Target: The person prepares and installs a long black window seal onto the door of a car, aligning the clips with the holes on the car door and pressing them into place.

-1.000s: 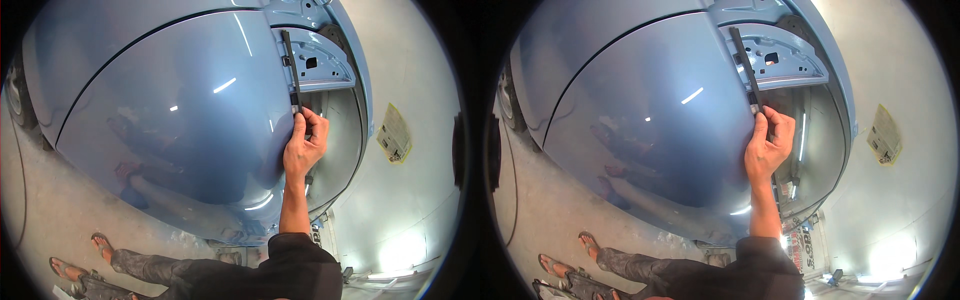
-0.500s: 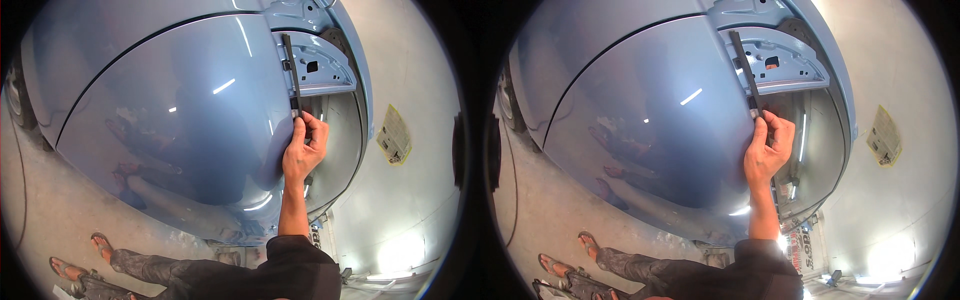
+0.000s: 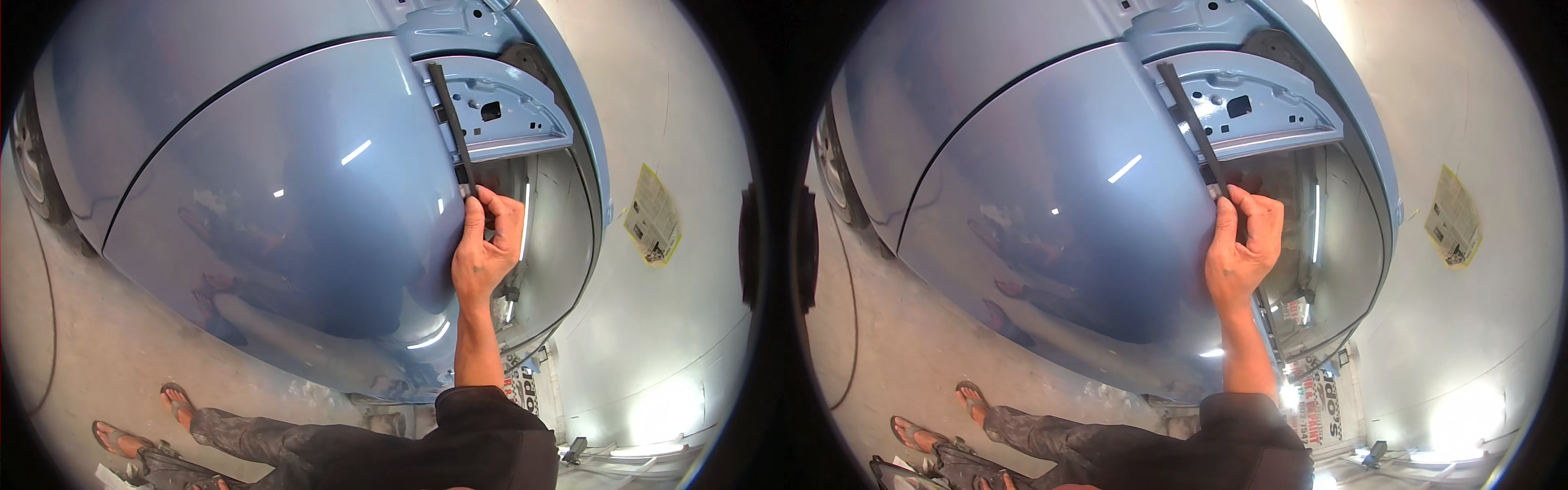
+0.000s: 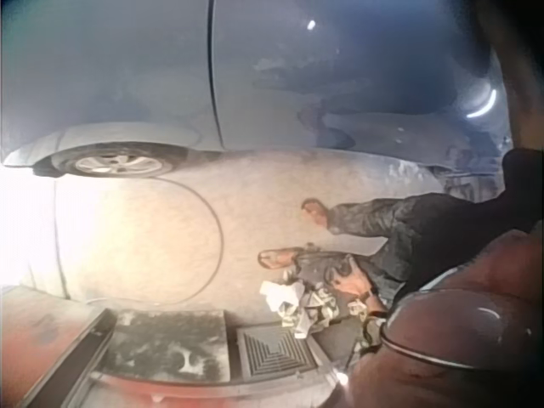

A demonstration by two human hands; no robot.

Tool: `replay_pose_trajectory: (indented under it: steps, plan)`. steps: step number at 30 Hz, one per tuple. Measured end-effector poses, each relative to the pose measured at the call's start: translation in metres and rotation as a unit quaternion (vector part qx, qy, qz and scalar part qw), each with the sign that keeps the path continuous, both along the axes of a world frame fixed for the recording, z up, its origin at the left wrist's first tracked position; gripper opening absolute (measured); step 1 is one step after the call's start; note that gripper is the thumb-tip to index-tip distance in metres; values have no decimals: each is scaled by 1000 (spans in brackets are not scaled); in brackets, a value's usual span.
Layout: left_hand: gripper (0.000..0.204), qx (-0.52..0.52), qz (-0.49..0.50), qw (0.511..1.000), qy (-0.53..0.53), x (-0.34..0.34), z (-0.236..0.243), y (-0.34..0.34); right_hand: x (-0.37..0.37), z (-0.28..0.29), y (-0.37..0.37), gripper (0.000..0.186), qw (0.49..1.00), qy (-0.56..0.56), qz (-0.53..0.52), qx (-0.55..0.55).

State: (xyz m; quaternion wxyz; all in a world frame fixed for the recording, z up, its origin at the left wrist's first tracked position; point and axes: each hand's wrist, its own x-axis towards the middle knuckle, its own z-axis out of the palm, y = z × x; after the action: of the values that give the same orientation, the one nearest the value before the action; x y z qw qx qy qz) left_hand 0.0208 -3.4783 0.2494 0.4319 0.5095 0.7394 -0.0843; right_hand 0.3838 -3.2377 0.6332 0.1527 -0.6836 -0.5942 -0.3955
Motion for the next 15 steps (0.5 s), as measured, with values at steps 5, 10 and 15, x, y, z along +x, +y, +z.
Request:
replay_pose_trajectory:
  steps: [5,10,15]
  plan:
    - [79,-28,16,999,12,2,-12,-16,0,2,-1,15,1000,-9,-3,-1]
    - [85,-64,39,997,-6,-2,-27,-28,0,2,1,16,1000,-10,-1,4]
    - [83,-60,66,996,0,-10,-81,-64,-2,2,5,18,1000,19,14,15]
